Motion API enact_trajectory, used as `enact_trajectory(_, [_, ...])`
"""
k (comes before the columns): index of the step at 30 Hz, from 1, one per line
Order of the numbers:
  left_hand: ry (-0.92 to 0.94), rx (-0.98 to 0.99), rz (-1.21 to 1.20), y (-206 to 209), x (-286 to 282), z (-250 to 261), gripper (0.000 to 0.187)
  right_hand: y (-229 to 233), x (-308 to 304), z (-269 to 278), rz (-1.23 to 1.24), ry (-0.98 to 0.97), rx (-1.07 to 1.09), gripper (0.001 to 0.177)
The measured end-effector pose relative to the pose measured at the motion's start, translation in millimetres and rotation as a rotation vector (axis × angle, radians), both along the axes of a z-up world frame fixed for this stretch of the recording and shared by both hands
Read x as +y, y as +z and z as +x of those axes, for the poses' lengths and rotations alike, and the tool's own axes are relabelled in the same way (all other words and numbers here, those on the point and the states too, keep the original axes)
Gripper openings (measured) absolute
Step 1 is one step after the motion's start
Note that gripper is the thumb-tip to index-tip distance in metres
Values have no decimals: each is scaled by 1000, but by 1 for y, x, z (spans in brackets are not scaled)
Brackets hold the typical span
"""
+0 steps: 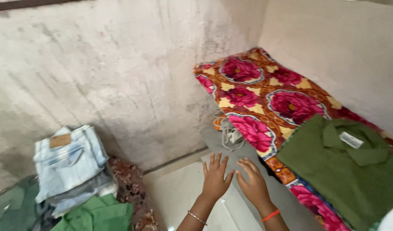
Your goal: The person folds various shirts and jeans on a floral bedsheet and places them on a nearby shelf. The person handles each item one at a time, folding them neatly and stacking them in an orderly fashion.
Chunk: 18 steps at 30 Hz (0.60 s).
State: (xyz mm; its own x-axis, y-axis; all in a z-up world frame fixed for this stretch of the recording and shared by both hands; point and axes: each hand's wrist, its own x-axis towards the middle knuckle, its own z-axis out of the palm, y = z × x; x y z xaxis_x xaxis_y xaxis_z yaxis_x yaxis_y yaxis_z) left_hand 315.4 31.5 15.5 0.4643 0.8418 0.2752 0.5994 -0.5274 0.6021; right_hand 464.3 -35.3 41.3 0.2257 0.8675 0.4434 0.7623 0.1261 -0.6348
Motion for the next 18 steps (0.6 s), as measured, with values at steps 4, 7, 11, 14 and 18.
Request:
enact_trajectory(4, [101,16,-41,-11,-3,-56,58,-17,21,-51,-40,107,-8,38])
enact_trajectory(7, [160,41,-140,-19,-12,-106,57,-26,30,-101,-84,197,-38,40])
enact_trajectory(11, [281,38,-159,-36,-29,-180,53,-36,32,-174,-169,318,-20,42])
enact_trajectory(14, [361,36,-197,-48,-44,-230,53,-40,31,-229,-184,445,-36,40])
enact_trajectory(18, [456,41,-225,-71,-71,-289,54,-51,19,-295,-288,572,-30,41])
